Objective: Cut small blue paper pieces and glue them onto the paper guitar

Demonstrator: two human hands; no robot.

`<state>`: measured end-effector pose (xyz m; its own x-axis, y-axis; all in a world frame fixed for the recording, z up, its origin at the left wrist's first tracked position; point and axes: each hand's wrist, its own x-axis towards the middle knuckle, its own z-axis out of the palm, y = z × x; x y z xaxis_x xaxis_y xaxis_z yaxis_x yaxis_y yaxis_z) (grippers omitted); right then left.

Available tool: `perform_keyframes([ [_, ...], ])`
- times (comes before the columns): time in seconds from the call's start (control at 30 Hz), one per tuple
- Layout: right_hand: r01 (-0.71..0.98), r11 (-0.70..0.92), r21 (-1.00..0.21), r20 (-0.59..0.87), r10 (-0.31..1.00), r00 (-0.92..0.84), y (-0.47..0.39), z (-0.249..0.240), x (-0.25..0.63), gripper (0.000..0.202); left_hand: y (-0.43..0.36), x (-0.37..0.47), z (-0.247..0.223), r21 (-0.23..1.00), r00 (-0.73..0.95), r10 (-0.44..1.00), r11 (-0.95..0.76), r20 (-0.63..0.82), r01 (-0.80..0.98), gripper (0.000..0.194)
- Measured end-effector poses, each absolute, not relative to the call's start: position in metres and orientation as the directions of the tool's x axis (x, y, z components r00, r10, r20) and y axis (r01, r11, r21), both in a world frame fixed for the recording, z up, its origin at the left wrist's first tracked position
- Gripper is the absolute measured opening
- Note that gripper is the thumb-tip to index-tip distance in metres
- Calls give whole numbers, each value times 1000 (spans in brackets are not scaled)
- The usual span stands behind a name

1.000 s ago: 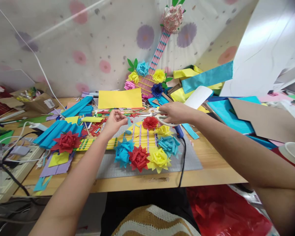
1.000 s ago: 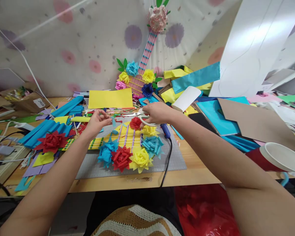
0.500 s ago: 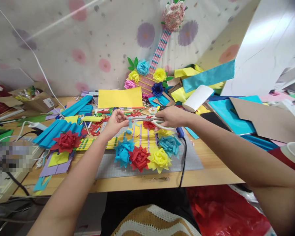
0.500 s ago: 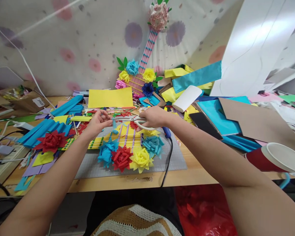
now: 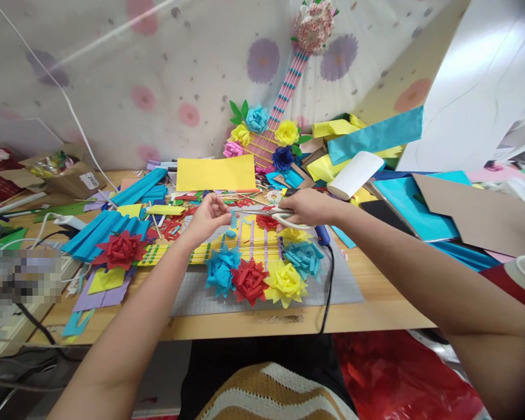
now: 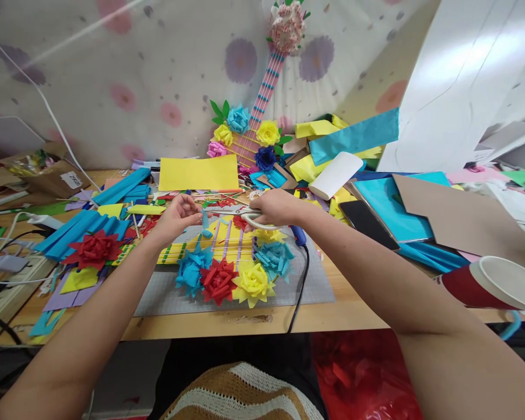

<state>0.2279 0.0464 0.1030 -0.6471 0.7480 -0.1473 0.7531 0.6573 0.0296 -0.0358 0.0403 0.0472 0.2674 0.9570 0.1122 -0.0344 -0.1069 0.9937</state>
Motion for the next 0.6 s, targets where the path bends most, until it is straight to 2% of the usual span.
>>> perform_keyframes([
  [0.27,800,599,22,-187,789,-586,41,107,226,56,39,-36,45,992,231,965,-123,128,-33,40],
  [0.6,764,641,72,-161,763,-626,44,102,222,44,38,-35,47,994,240,964,-113,111,-7,40],
])
